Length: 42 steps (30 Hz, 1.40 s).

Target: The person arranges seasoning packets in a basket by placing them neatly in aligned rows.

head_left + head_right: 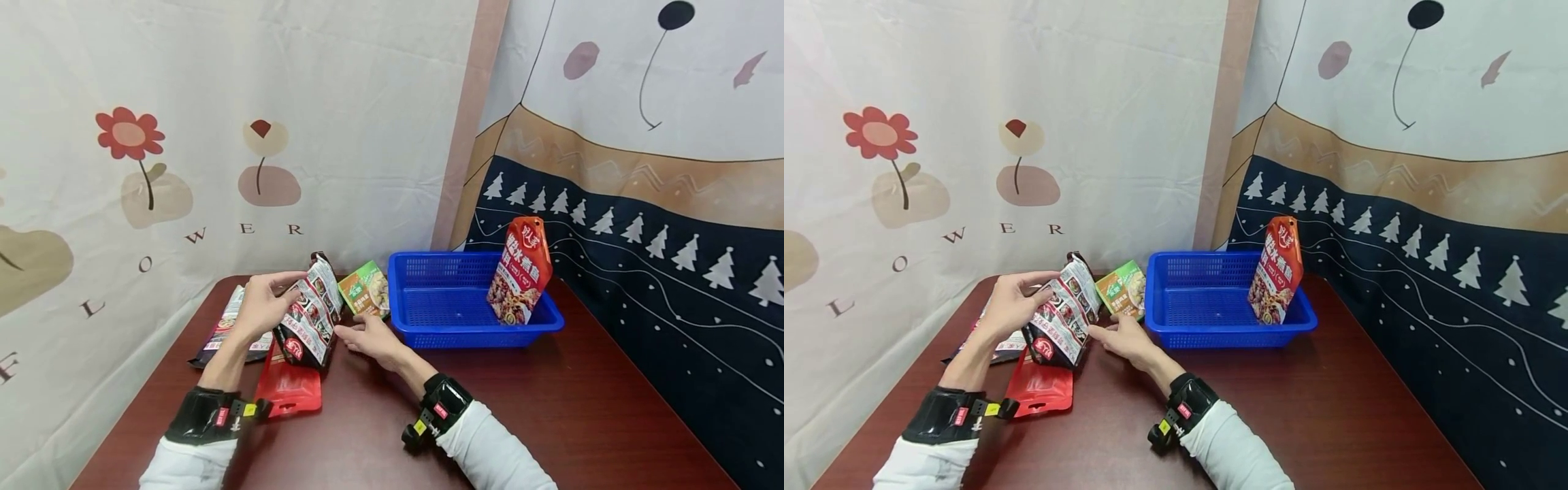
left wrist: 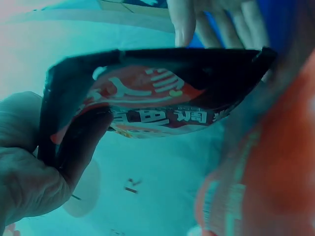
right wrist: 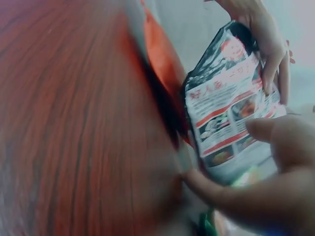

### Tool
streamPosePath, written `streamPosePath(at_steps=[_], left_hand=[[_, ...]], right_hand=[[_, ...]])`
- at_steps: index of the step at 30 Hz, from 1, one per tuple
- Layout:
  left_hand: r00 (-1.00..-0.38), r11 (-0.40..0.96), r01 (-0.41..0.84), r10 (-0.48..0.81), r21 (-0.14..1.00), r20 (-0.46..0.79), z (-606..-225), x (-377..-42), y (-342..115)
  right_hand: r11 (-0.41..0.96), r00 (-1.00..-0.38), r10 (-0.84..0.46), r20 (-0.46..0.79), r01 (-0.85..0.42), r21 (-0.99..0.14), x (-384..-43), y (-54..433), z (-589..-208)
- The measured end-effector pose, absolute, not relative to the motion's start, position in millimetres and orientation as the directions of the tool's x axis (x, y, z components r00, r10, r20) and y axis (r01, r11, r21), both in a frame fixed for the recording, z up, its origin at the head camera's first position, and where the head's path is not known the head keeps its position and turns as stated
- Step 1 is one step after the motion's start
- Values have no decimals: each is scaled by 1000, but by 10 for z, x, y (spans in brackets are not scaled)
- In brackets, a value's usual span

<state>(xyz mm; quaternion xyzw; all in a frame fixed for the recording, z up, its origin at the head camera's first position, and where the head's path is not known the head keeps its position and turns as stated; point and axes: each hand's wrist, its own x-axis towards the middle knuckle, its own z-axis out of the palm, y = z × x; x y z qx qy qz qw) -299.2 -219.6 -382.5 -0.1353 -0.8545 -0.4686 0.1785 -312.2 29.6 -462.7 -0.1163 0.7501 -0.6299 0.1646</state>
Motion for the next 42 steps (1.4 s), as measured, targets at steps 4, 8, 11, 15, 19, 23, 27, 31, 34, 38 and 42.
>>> streamPosePath(at_steps=[4,8,11,15,19,23,27,31,34,38,42], left_hand=[[-897,409,427,81,806,434,-3686,-2881,-2189],[-908,288,418,100,862,407,-3563,-2786,-2152],[-917,232,400,107,887,385,-3492,-2728,-2127],[-905,189,426,103,885,414,-3419,-2657,-2124],[-884,151,468,90,871,459,-3359,-2596,-2159],[-875,103,485,68,869,480,-3310,-2543,-2187],[-856,68,517,47,854,514,-3296,-2514,-2167],[-807,51,591,20,805,591,-3306,-2511,-2086],[-750,47,660,-5,750,661,-3320,-2518,-1991],[-693,56,717,-44,695,719,-3345,-2525,-1833],[-668,50,739,-72,671,741,-3362,-2531,-1650]], right_hand=[[-121,-848,-492,-196,290,-949,-3135,254,-4596],[-308,-835,-522,-177,378,-873,-3130,218,-4533],[-417,-863,-488,-132,364,-833,-3108,196,-4480],[-486,-889,-449,-84,322,-812,-3039,172,-4399],[-505,-905,-424,-37,270,-820,-2938,145,-4291],[-514,-927,-375,15,194,-835,-2850,141,-4168],[-514,-957,-278,79,78,-854,-2798,172,-4063],[-514,-967,-187,174,-55,-856,-2765,225,-3962],[-512,-960,-120,255,-160,-844,-2761,285,-3883],[-495,-936,-39,349,-285,-821,-2756,412,-3774],[-467,-910,16,414,-373,-802,-2744,583,-3674]])
